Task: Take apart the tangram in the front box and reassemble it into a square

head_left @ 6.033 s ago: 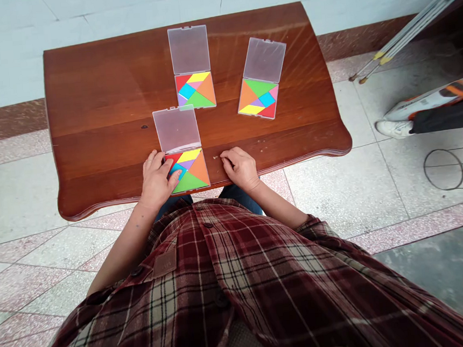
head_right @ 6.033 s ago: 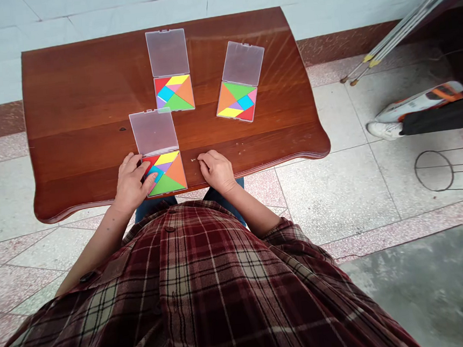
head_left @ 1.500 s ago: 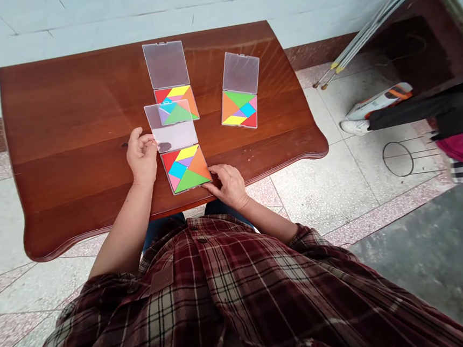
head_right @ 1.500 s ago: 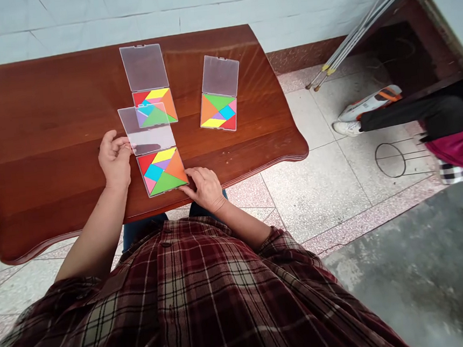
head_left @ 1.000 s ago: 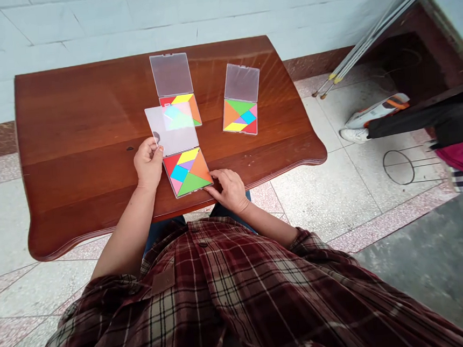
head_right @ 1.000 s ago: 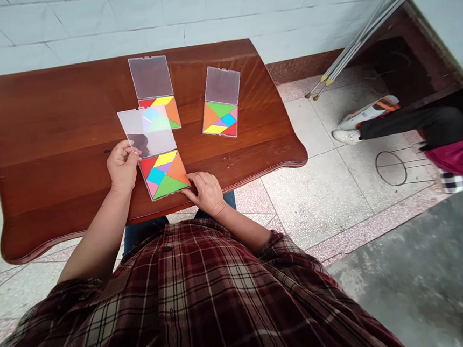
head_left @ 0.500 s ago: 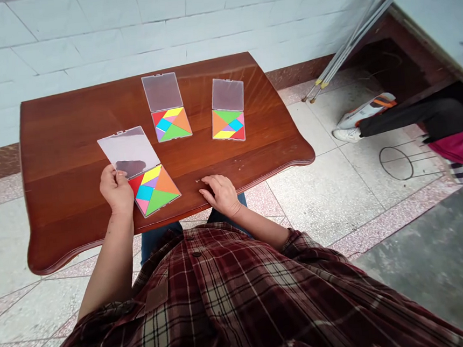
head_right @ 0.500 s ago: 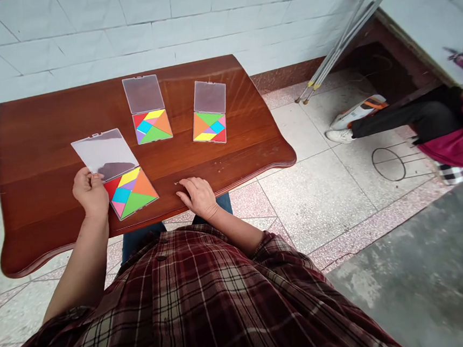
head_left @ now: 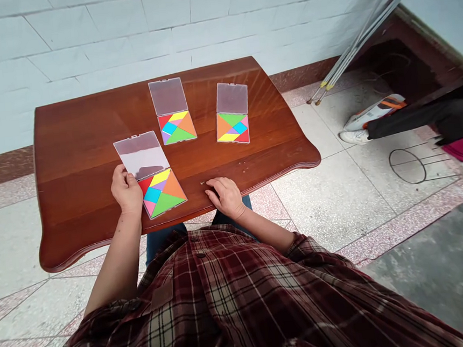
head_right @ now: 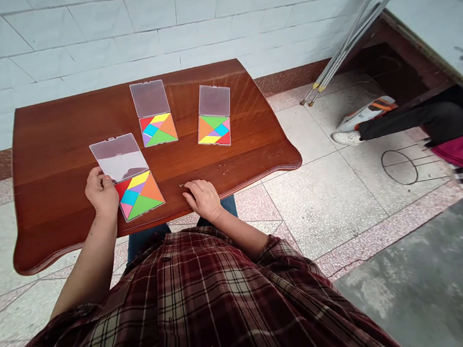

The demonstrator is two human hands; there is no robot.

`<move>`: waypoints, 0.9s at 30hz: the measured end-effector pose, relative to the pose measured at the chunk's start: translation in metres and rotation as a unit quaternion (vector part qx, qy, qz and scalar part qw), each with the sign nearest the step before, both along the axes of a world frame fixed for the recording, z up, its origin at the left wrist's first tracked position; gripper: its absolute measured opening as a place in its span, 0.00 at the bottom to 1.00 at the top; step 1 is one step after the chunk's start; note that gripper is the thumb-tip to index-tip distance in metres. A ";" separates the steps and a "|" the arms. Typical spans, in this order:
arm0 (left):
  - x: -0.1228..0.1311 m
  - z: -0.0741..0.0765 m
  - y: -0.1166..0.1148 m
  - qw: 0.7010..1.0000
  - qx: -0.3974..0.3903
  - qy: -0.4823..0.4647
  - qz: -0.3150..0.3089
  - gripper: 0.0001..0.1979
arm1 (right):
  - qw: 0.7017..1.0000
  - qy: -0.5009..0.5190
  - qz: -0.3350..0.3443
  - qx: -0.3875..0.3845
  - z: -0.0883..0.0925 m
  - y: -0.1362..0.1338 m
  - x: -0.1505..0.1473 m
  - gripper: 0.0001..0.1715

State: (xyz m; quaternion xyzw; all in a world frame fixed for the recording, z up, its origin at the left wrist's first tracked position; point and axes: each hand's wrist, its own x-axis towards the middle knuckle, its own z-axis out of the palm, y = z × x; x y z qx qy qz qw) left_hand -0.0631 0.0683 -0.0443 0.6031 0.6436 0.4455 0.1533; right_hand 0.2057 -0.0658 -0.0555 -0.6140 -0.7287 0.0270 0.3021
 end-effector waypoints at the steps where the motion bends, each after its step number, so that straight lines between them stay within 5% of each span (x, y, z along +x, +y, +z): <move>1: 0.000 0.000 0.000 1.000 0.001 -0.003 -0.001 0.17 | 1.000 0.001 0.000 0.001 0.000 0.000 0.000 0.19; 27: 0.005 0.002 -0.003 0.999 -0.029 -0.009 -0.010 0.14 | 0.999 0.021 -0.008 -0.026 -0.001 -0.003 0.005 0.17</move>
